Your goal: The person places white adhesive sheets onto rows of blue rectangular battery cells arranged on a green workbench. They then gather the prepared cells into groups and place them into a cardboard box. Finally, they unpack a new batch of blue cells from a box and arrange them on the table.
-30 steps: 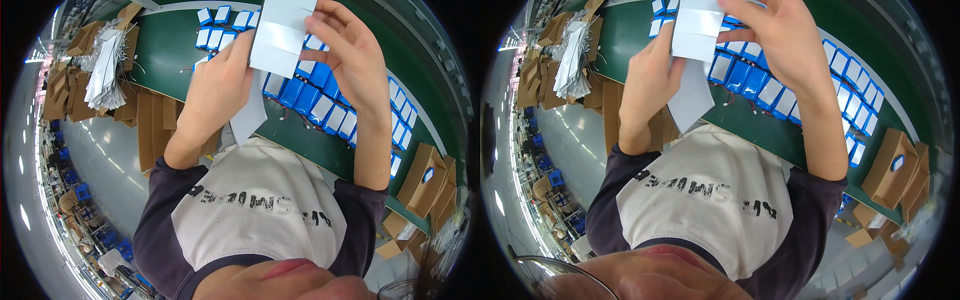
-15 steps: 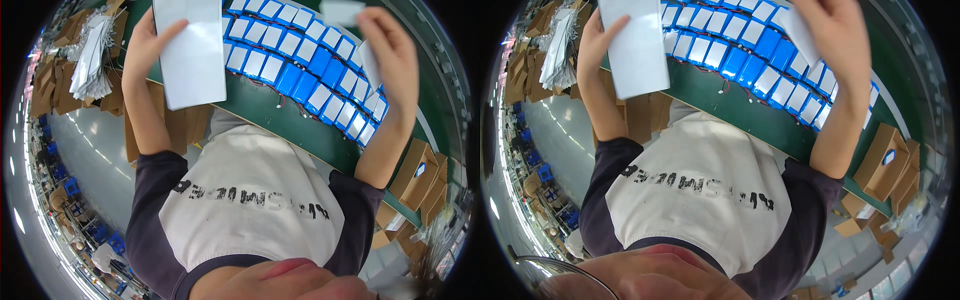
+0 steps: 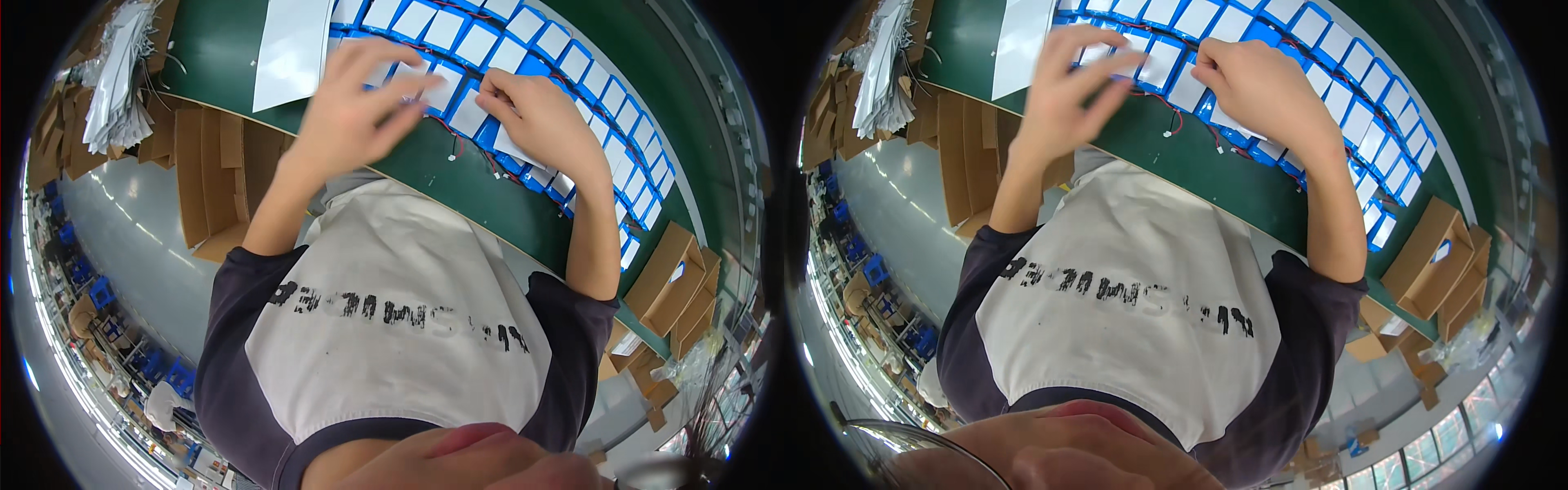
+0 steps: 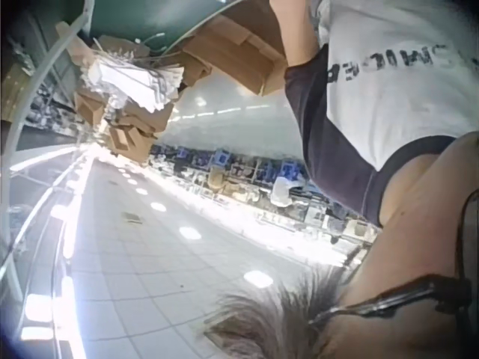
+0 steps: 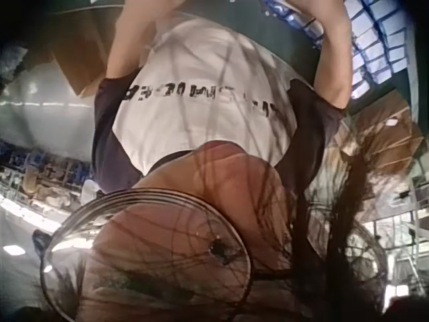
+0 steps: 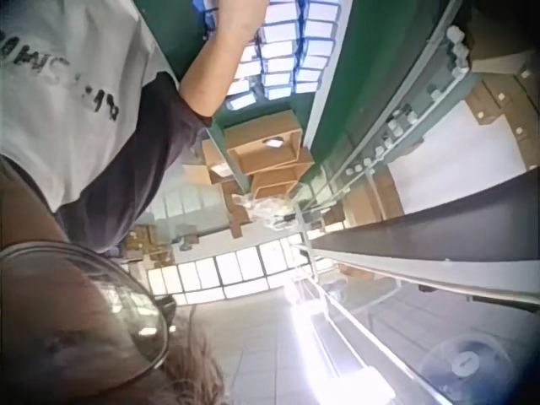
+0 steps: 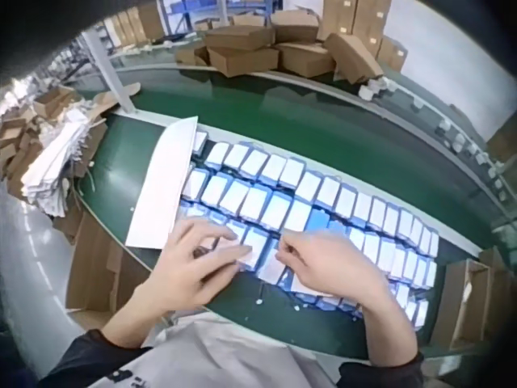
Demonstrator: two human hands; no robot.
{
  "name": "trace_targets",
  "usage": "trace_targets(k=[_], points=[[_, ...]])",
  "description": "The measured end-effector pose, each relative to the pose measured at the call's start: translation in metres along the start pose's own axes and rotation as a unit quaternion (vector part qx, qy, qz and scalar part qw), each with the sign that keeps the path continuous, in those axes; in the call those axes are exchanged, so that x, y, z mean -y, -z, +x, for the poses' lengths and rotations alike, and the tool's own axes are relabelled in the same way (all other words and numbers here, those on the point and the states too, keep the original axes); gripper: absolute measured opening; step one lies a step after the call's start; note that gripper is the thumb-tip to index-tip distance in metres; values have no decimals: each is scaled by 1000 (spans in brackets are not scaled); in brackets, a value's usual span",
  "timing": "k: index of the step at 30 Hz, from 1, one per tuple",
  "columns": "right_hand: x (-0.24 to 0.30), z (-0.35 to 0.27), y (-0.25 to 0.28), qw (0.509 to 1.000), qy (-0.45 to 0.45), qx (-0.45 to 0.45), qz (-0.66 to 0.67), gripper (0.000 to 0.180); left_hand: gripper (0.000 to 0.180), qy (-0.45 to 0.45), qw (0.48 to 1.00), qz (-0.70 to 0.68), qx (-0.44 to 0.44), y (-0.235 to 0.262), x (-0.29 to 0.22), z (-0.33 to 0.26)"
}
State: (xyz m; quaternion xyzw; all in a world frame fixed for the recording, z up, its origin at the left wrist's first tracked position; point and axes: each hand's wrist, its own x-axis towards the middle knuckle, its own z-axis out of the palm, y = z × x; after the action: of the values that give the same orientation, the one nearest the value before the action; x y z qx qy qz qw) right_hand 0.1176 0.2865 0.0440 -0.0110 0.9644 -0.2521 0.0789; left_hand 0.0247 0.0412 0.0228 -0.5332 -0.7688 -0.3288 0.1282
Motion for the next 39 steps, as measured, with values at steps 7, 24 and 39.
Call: trace_targets(k=[7,24,39], points=[[-7,-4,-10,993,16,-98,-67,18,47,-44,994,66,79,-39,-16,-14],[-8,-21,26,989,13,7,149,31,48,-29,996,-53,71,-43,-21,-14],[12,-31,80,986,9,-136,92,25,37,-60,992,-4,112,-52,-34,0]])
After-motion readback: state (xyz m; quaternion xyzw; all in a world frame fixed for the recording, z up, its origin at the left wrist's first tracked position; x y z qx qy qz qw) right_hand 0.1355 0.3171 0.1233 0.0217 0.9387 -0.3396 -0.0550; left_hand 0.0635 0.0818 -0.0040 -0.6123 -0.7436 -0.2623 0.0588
